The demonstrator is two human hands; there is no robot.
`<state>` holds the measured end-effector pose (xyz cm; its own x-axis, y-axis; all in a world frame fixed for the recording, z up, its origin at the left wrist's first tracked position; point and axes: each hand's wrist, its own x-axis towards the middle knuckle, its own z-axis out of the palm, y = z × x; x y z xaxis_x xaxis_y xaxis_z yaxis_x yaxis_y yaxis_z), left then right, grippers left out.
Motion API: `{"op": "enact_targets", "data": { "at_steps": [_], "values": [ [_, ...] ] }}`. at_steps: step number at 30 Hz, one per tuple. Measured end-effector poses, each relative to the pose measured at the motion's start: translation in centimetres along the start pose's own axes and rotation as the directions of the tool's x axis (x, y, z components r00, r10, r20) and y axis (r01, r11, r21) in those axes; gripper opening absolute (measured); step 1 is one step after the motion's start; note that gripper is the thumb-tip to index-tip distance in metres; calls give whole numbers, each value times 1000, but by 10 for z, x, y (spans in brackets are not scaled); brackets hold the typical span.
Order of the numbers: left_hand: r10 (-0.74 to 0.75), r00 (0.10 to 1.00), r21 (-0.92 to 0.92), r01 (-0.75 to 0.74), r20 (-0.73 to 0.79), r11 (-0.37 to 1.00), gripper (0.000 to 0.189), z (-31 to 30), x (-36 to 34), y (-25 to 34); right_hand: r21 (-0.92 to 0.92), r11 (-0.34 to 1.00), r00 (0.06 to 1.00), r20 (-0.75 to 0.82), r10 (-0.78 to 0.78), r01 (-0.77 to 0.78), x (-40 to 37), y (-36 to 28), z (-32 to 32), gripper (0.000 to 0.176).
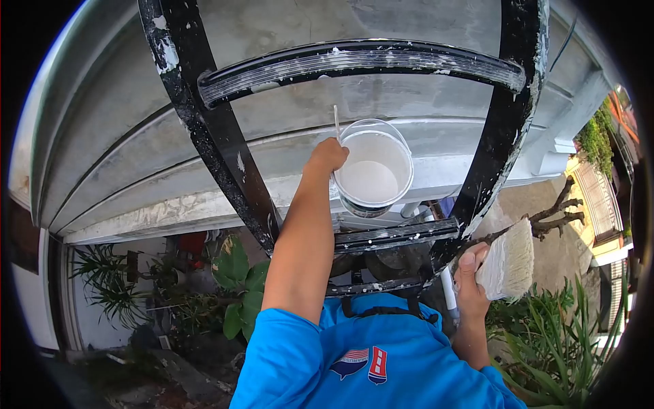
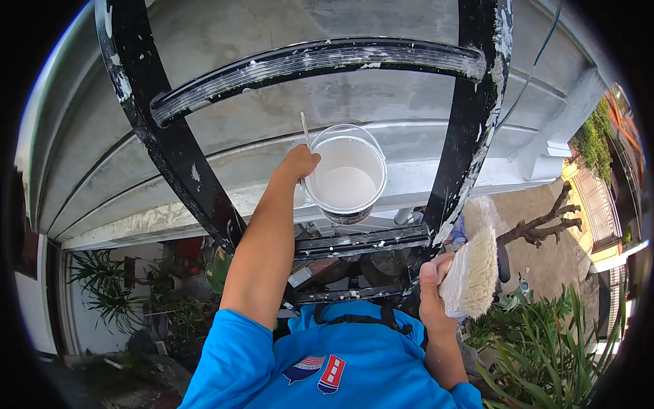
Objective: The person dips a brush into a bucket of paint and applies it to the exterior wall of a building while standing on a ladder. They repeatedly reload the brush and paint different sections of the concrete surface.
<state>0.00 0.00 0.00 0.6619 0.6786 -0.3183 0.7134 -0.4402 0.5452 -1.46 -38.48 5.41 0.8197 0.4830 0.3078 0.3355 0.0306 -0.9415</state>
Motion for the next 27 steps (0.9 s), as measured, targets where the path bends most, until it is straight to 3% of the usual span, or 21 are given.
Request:
{"op": "enact_targets", "data": {
  "at_steps": [1,2,3,5,6,8,9,10,13,16,18,19,22,27],
  "values": [
    [6,1000,-13,-6,2,1000,45,3,1,0,55,998,996,81,-25,20,7,-16,8,27],
    [13,1000,-26,-12,8,1000,45,7,2,0,210,957,977,122,177,-200,15,-31,23,26],
    [31,999,-1,-31,-18,1000,45,-12,4,3,215,930,953,121,277,-298,26,-35,44,27],
    [27,1000,-22,-27,3,999,45,-6,-3,4,-206,974,967,213,137,-93,63,-18,61,30],
    [29,999,-16,-29,18,999,44,-5,-5,5,-309,950,976,215,35,34,84,-11,71,30],
    [29,999,-3,-28,34,1000,44,-7,-8,6,-381,920,960,215,181,-88,128,-8,87,29],
    [21,999,-16,-21,32,1000,43,-6,-11,5,-498,865,985,170,31,59,147,-4,95,27],
    [18,1000,-26,-17,26,1000,43,-7,-13,6,-607,793,994,107,24,46,164,3,103,25],
    [46,999,-11,-46,-25,999,41,-6,-7,2,-772,628,983,173,64,95,204,32,117,24],
    [49,999,-6,-50,-7,999,40,-11,-5,7,-815,578,970,94,222,-54,211,49,130,27],
    [30,999,-17,-30,17,999,40,-10,-11,9,-807,590,949,185,256,-1,211,67,124,29],
    [20,1000,-27,-20,9,999,39,-11,-11,10,-799,601,934,236,268,29,211,73,124,30],
    [-8,998,-11,9,58,1000,39,-16,-19,13,-752,659,966,176,188,9,205,79,121,28],
    [-27,993,22,24,113,999,42,-19,-20,13,-781,620,959,110,260,-78,214,102,119,30]
  ]
}}
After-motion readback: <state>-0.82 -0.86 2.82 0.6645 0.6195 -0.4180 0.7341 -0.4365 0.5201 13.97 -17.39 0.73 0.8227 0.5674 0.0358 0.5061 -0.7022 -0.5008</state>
